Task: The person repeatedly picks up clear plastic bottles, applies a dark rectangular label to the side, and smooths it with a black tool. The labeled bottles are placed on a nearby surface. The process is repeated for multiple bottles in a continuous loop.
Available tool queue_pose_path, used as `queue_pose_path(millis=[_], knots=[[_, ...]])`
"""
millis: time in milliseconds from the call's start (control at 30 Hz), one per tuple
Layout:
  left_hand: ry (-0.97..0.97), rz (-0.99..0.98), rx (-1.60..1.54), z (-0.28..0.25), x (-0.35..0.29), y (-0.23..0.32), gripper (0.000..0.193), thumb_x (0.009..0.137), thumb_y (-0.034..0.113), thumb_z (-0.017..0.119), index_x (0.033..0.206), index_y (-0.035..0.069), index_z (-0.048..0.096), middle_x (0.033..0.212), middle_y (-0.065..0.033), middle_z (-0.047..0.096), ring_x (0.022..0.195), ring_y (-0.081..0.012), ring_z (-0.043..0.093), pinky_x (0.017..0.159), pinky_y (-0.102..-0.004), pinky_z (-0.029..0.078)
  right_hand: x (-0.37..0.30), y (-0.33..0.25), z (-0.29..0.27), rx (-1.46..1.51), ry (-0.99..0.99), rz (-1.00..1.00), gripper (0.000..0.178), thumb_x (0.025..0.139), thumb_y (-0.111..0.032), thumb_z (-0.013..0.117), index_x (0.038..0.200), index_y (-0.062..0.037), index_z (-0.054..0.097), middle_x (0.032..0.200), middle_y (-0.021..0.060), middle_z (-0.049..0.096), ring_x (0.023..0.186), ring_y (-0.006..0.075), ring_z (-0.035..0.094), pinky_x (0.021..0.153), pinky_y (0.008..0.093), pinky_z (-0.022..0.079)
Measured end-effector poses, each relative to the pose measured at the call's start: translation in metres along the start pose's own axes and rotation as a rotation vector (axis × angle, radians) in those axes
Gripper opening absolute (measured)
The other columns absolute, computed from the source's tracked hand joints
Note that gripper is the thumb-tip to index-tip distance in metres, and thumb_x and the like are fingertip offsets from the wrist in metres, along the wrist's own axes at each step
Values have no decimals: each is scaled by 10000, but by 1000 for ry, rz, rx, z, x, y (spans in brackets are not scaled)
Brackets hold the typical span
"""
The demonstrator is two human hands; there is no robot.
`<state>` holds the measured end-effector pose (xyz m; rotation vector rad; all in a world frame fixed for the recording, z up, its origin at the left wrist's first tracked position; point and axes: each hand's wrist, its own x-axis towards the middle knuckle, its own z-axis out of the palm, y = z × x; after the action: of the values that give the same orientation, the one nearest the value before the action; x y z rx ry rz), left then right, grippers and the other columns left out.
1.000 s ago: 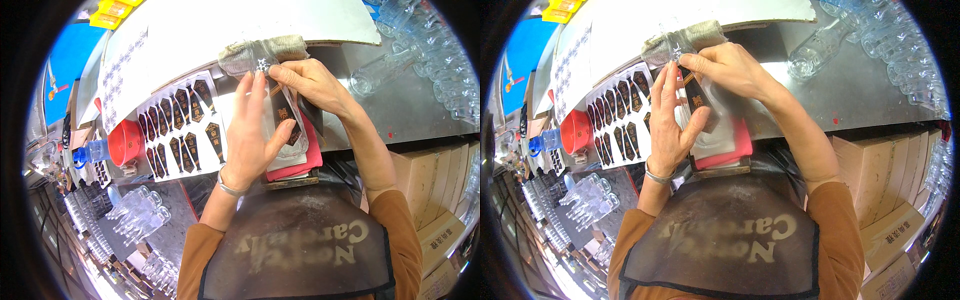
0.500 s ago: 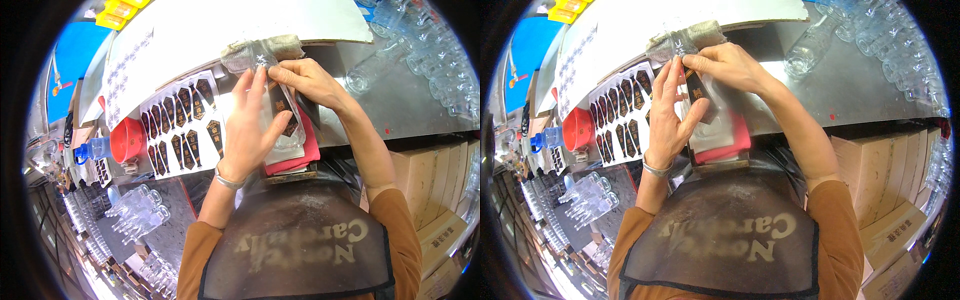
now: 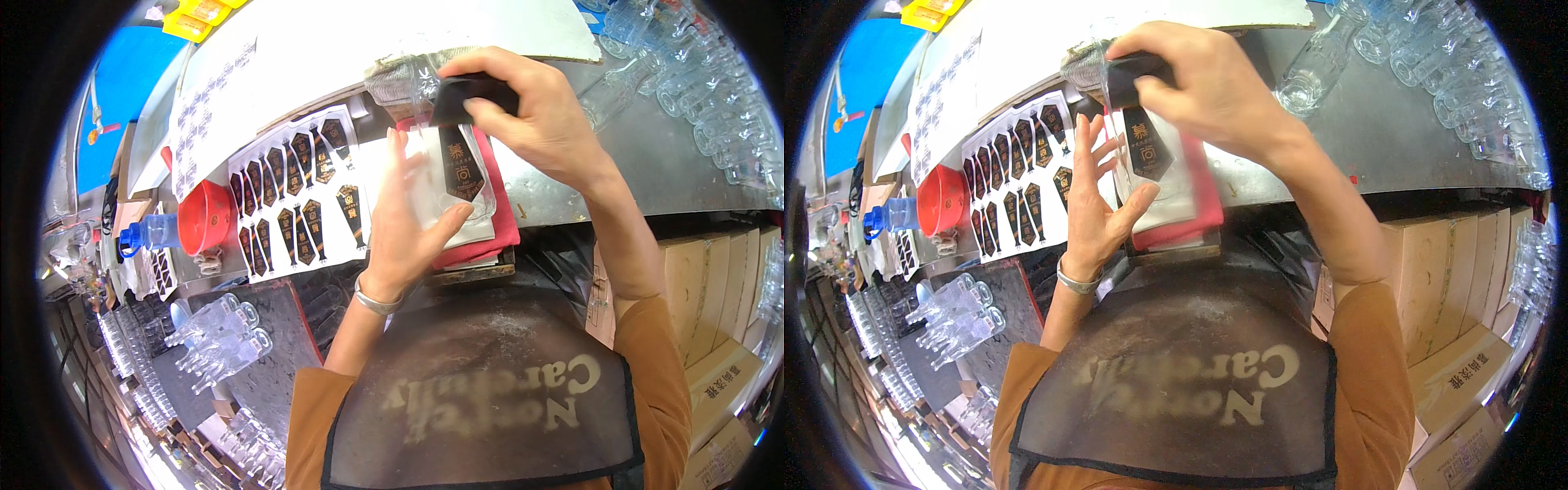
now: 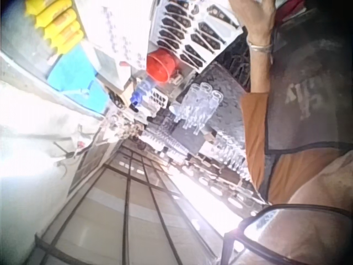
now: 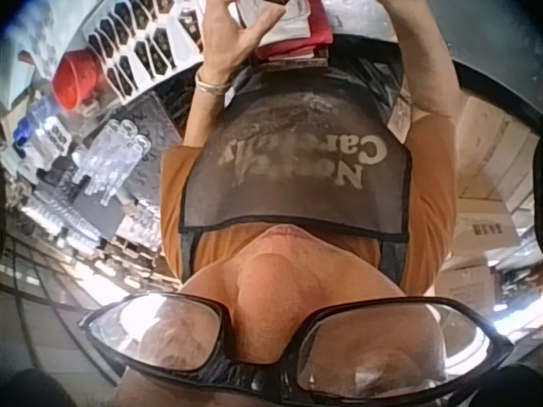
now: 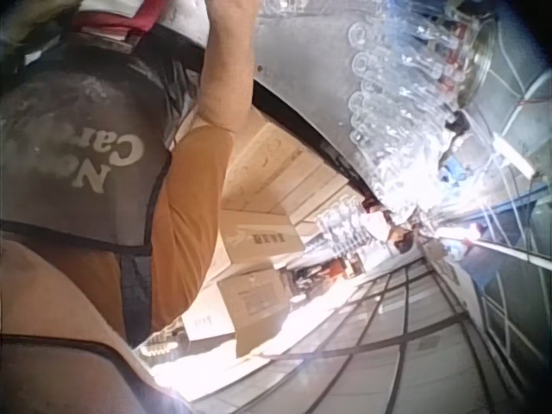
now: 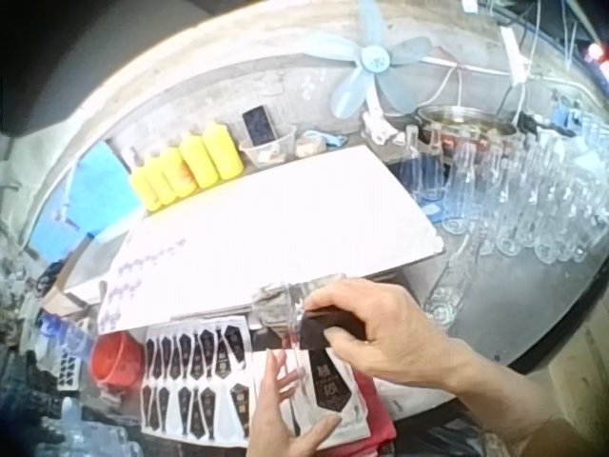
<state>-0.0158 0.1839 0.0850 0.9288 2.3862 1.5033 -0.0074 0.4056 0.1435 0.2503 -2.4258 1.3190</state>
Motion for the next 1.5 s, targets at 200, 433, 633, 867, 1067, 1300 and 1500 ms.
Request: queue_pose_path(millis=[200,433,633,867,1067,1300,1500], knots=[[13,17,2,1,-3,-1,1136,738,233,876,1559,-42,142,1541,-287,352,1287,-364,539,1036,-434,474,-3,0,13,-261,5,-451,324,702,66,684,1006,-48,675,969,85,691,940,277,643,816,376,543],[-15,132,161,2,-12,0,1165,623,228,939,1520,-65,255,1432,-287,465,1243,-396,549,1036,-426,462,-20,2,8,-96,-59,-244,293,795,30,678,1086,-9,675,973,117,697,888,267,677,794,358,552],[-19,135,205,11,-4,4,1202,617,146,916,1552,-56,188,1496,-319,393,1312,-428,495,1066,-436,441,-47,17,3,75,-6,-282,285,776,115,636,1019,-29,668,1072,120,704,1016,237,656,872,347,532],[-7,192,227,16,-7,0,1158,696,60,852,1581,19,107,1603,-286,228,1390,-397,429,1090,-432,441,-108,14,-15,645,-151,586,201,989,-115,552,1053,30,675,984,87,693,936,147,630,843,309,505],[-46,-38,-672,16,0,26,1139,767,109,810,1580,-36,27,1578,-246,291,1423,-344,393,1167,-428,346,-81,24,23,851,-186,825,523,1088,-379,392,1206,77,618,982,121,728,455,92,431,436,234,350],[28,237,111,11,-20,-21,1080,703,200,858,1564,-3,240,1602,-308,212,1437,-459,332,1157,-475,339,-86,-15,25,-62,-88,348,396,888,-111,704,1251,20,618,946,177,746,495,130,557,512,306,449],[277,288,670,-101,24,-63,965,782,362,835,1517,-27,347,1595,-261,288,1409,-424,387,1141,-491,335,-89,-8,28,-66,-39,420,360,875,-90,719,1207,26,640,916,131,744,517,108,540,526,278,444]])
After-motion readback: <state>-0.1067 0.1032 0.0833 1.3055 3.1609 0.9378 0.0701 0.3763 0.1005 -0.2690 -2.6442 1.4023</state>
